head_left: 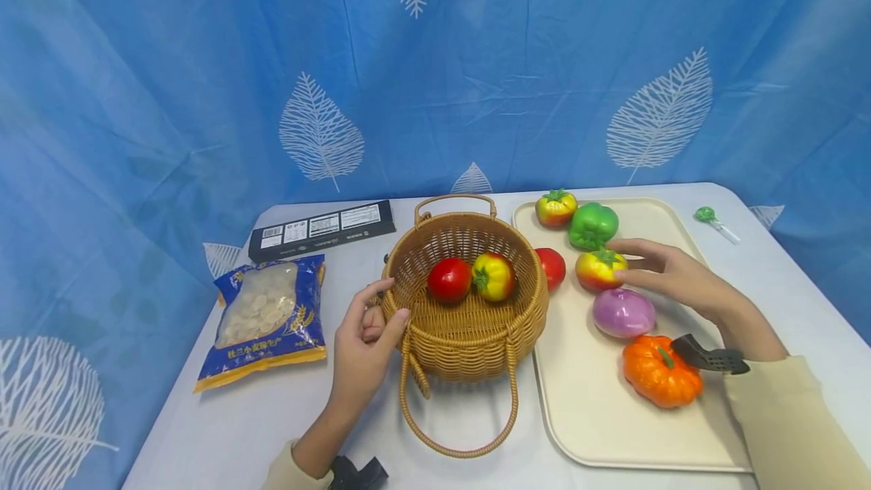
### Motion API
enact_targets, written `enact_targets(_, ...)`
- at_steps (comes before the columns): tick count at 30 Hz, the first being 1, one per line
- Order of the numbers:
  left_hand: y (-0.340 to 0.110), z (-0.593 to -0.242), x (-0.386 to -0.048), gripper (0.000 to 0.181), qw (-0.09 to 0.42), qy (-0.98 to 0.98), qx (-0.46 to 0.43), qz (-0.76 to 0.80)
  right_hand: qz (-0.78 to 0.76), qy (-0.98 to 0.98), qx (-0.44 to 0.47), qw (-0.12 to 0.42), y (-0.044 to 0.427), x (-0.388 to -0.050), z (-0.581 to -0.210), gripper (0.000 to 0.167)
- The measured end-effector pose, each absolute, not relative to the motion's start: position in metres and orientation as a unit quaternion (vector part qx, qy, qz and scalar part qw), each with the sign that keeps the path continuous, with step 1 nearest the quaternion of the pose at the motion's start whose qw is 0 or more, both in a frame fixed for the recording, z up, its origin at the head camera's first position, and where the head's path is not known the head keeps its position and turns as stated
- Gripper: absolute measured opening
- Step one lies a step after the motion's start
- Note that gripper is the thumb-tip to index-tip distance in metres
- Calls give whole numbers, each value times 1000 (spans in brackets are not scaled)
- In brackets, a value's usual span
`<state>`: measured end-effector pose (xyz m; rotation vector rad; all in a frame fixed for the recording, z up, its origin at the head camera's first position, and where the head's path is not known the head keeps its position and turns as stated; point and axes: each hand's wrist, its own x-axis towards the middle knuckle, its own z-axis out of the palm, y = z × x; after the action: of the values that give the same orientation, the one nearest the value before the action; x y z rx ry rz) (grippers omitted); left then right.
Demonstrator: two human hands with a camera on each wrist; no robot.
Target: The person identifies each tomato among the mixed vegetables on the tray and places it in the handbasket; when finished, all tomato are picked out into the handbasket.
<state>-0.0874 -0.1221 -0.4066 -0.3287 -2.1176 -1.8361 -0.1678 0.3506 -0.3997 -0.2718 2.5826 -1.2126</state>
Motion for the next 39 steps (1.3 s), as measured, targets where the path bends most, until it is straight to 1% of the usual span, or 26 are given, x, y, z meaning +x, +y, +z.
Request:
enact_targets(5, -122, -406, -87, 42, 161, -742, -116, -641, -414, 895, -79, 144, 350, -168, -399, 69)
enact_targets(14, -122, -406, -87, 42, 162, -741, -117, -641, -409, 899, -71, 140, 352, -167, -398, 72)
enact_targets(20, -122, -407, -87, 42, 160, -740, -120, -642, -405, 904, -73, 114, 357, -162, -392, 68)
enact_targets(28, -122, -407, -87, 42, 159, -740, -122, -642, -402, 908, -61, 97, 361, -156, -378, 65)
enact_targets(35, -122, -407, -87, 42, 159, -742, -119, -641, -415, 906, -66, 50, 359, -151, -365, 56)
enact_targets(39, -122, -407, -87, 42, 159, -741, -118, -642, -428, 899, -83, 36, 353, -147, -357, 54)
